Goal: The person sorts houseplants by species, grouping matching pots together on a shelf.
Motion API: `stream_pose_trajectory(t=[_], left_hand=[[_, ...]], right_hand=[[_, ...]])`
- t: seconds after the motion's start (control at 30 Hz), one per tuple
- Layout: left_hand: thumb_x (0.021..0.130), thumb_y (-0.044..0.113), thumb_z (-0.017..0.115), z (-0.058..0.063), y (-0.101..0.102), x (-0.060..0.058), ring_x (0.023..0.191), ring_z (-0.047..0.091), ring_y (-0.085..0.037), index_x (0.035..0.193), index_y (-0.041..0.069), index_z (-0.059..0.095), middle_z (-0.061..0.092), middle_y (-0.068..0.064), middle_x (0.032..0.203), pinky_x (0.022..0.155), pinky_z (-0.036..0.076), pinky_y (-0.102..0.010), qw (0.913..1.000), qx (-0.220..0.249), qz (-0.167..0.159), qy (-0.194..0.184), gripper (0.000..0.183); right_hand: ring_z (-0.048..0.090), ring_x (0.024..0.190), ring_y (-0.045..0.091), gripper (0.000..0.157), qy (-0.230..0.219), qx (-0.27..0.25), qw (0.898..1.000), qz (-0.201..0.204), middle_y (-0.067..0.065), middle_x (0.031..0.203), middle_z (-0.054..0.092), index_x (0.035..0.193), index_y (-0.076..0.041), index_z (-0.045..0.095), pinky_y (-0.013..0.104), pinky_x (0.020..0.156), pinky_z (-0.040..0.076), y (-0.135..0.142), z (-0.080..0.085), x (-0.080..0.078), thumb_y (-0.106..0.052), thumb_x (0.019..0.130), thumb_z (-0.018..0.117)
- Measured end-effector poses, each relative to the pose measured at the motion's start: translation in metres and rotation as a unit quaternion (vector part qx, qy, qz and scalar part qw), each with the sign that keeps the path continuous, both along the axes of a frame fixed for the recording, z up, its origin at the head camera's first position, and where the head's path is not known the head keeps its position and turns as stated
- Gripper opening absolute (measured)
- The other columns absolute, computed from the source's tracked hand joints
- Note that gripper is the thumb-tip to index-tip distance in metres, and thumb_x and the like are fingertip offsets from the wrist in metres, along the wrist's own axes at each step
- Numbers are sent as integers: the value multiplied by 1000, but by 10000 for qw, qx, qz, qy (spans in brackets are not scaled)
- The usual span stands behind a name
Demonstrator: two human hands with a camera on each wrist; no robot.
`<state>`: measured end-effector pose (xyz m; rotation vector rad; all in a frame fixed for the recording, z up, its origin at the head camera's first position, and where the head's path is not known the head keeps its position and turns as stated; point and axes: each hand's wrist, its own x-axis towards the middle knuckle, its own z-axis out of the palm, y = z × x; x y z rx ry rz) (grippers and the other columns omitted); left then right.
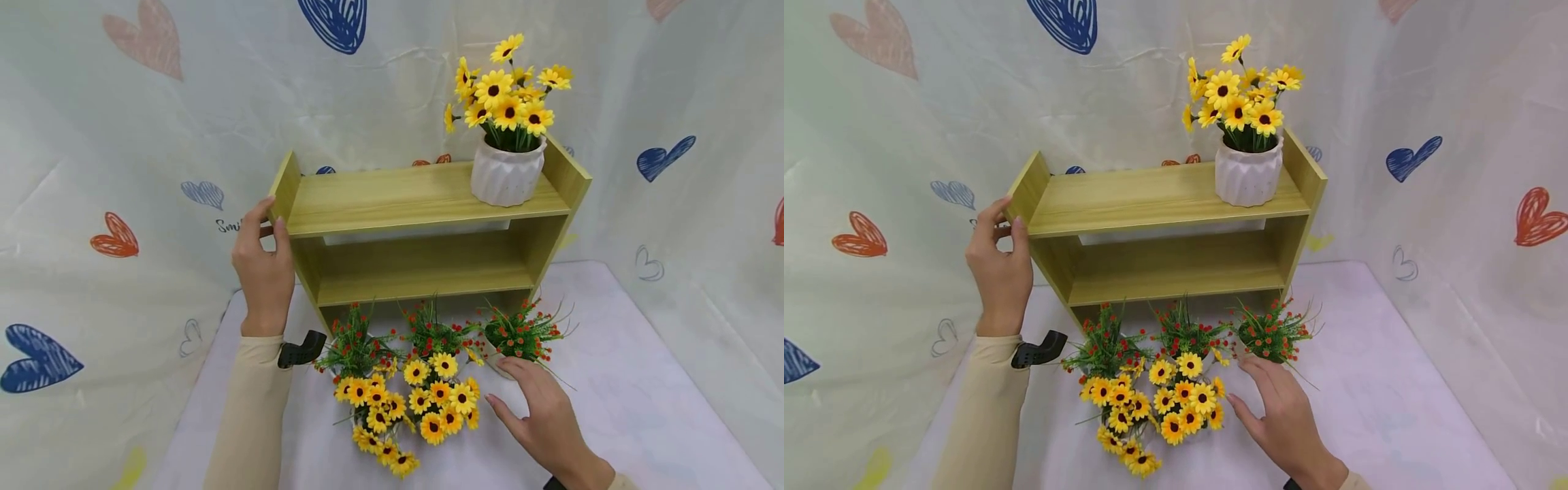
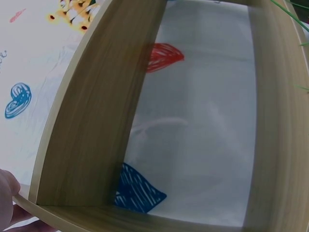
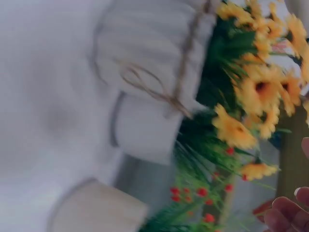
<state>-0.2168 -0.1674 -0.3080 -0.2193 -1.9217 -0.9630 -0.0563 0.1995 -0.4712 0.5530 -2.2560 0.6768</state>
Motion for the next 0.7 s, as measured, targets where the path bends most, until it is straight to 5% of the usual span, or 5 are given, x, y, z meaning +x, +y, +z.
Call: stream_pose_trajectory(t=[0.1,0.27,0.37,0.5,0.7], left_hand=[[109,8,58,0,0,0,104,71,-41,138,-1,66,69,-18,136,81,59,-55,10000,37,11,20,32],[109,8,58,1,1,1,104,71,-39,138,-1,66,69,-18,135,82,58,-36,10000,-12,50,4,32],[109,9,58,3,1,2,102,72,-39,138,-2,66,69,-19,135,79,51,-17,9999,-61,83,14,32],[109,9,58,3,0,2,101,72,-39,138,0,66,69,-18,135,76,48,-12,9999,-55,128,-5,32],[108,9,58,3,2,4,100,72,-38,138,0,66,69,-19,134,74,43,-6,9998,-126,139,-35,32]], right_hand=[[69,104,23,62,-290,66,9995,-71,5,119,72,123,-4,70,22,98,49,-2,-18,6,-60,106,49],[68,98,15,45,-1394,-23,9898,-291,0,119,71,124,-7,68,32,81,58,-7,-42,14,-30,90,87],[68,104,15,57,-2846,-365,9573,-350,-2,126,69,131,-12,66,39,86,60,-13,-48,15,-16,81,92],[64,115,18,68,-4182,-665,9056,-232,-2,133,66,141,-15,60,43,96,58,-18,-56,13,-29,83,92],[63,124,28,86,-4369,-796,8951,404,4,134,65,144,-7,55,51,103,55,-22,-69,8,-46,78,93]])
